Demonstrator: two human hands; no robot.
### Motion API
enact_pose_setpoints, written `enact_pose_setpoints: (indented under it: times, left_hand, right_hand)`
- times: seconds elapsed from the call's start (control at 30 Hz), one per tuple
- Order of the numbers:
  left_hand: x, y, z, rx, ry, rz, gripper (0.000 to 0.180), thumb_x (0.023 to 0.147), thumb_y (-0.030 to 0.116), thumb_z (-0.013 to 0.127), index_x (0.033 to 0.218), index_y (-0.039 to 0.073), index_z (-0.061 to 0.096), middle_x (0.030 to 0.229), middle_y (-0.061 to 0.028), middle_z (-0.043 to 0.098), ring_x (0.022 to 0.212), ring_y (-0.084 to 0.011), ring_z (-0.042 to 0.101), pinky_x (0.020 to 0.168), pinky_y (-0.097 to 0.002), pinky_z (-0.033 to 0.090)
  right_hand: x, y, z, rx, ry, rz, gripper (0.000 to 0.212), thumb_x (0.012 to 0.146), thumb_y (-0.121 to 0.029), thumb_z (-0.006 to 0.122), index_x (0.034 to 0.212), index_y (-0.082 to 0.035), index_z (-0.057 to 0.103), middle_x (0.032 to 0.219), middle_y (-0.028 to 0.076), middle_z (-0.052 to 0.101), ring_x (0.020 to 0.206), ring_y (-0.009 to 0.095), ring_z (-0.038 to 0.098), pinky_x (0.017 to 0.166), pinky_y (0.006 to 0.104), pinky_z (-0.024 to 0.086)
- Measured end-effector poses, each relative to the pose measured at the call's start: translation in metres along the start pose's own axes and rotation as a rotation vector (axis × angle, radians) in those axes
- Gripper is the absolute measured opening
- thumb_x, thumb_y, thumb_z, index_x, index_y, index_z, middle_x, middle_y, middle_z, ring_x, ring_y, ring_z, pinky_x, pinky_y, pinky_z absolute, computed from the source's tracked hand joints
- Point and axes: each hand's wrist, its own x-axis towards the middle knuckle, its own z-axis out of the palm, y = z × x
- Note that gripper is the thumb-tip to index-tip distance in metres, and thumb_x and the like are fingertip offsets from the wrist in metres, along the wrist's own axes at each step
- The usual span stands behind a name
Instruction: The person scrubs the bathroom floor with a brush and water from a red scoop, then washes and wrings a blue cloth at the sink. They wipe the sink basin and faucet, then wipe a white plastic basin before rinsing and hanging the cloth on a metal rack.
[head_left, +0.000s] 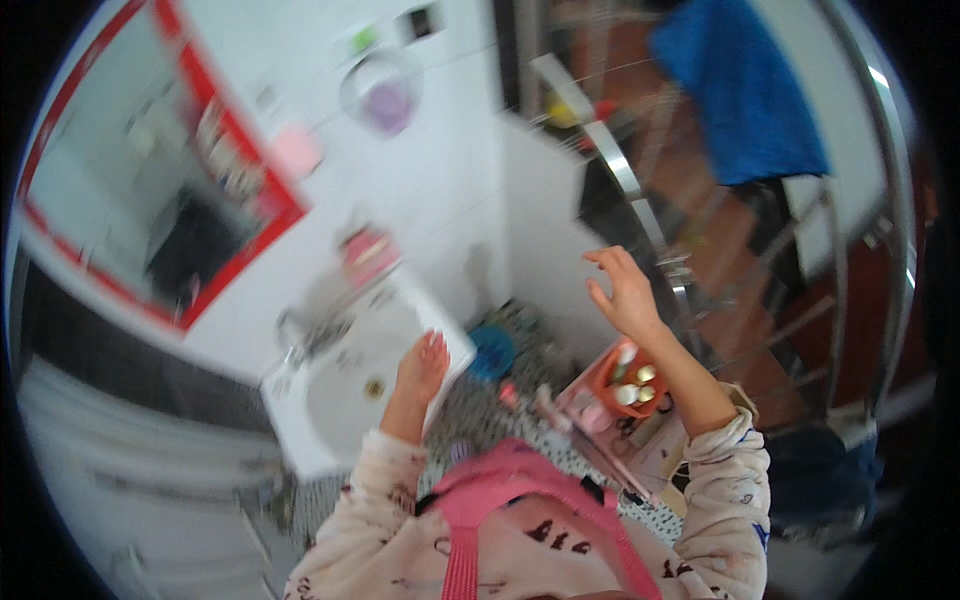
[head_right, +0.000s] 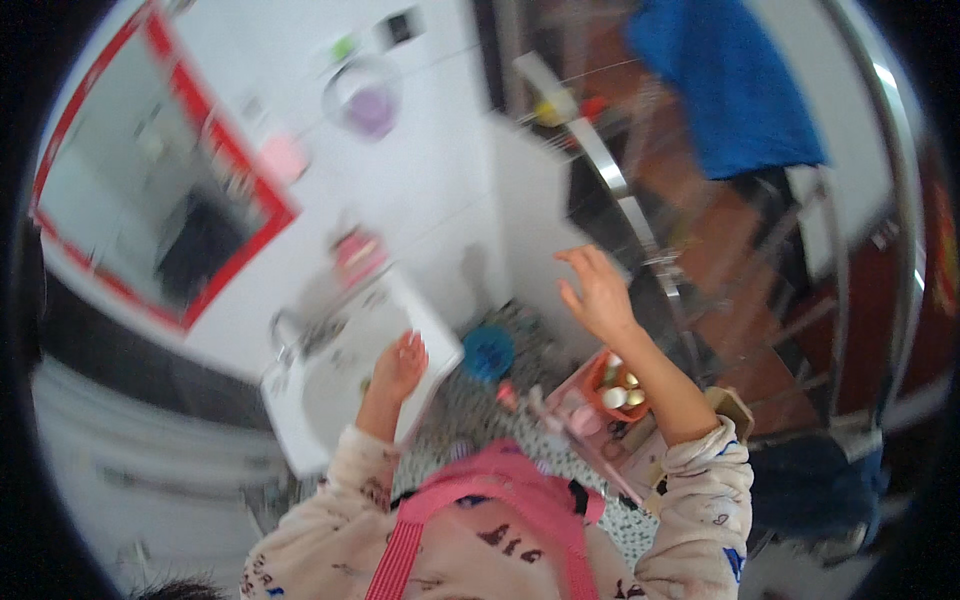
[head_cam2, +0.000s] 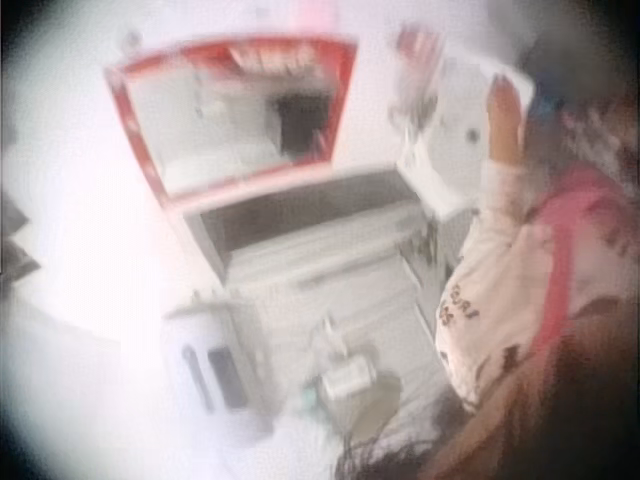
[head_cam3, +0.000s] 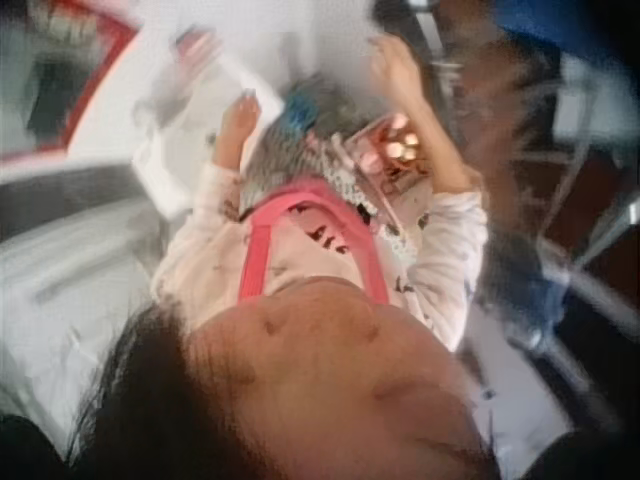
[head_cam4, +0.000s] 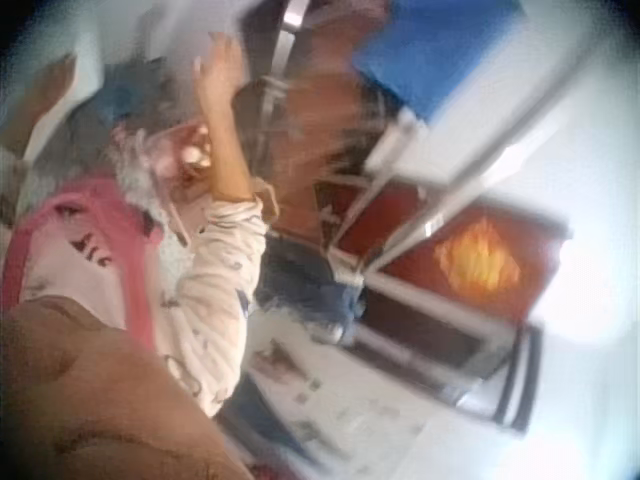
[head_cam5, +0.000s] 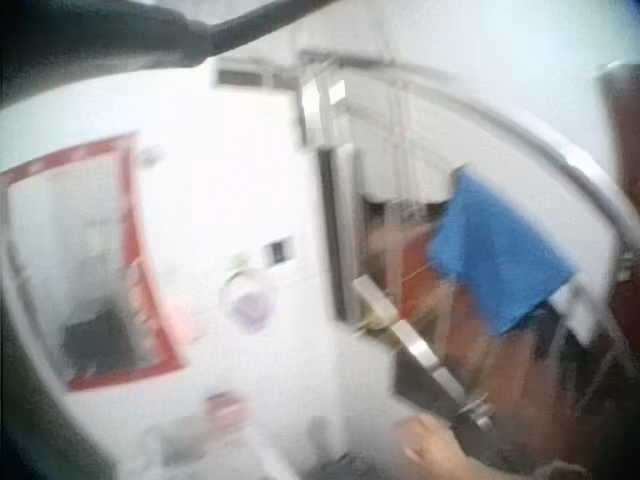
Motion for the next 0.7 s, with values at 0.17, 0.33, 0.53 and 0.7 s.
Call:
enact_pose_setpoints:
  times: [0.17,0.33,0.53,0.7]
  left_hand:
    - [-0.042,0.084,-0.132,-0.256,0.171,0.314,0.027,0.086,0.011,0.053,0.113,0.009,0.055,0.111,-0.0061,0.058,0.098,-0.0199,0.055,0.091,-0.0362,0.047]
    - [-0.057,0.127,-0.224,-0.481,0.223,0.284,0.027,0.091,0.020,0.050,0.115,0.008,0.052,0.120,-0.0114,0.056,0.100,-0.0227,0.055,0.093,-0.0363,0.045]
    - [-0.027,0.139,-0.281,-0.540,0.061,0.110,0.034,0.097,0.027,0.042,0.121,0.004,0.049,0.126,-0.0158,0.053,0.110,-0.0260,0.052,0.099,-0.0387,0.042]
    - [-0.023,0.154,-0.306,-0.475,0.202,-0.006,0.036,0.099,0.028,0.036,0.121,0.002,0.049,0.126,-0.0155,0.053,0.115,-0.0259,0.051,0.101,-0.0388,0.041]
  right_hand:
    - [-0.012,-0.074,0.189,0.324,-0.553,0.050,0.043,0.083,-0.021,0.065,0.122,-0.007,0.053,0.113,0.017,0.055,0.100,0.032,0.056,0.087,0.0399,0.046]
    - [0.014,-0.199,0.362,0.228,-0.926,-0.150,0.073,0.081,-0.037,0.067,0.139,-0.008,0.036,0.128,0.022,0.048,0.114,0.039,0.050,0.095,0.0446,0.043]
    - [0.038,-0.253,0.541,0.143,-0.529,0.137,0.063,0.081,-0.020,0.061,0.137,-0.005,0.037,0.130,0.020,0.048,0.115,0.036,0.051,0.095,0.0447,0.044]
    - [0.058,-0.283,0.565,0.006,-0.597,0.137,0.045,0.081,-0.005,0.056,0.125,-0.009,0.049,0.117,0.014,0.056,0.098,0.033,0.061,0.083,0.0429,0.050]
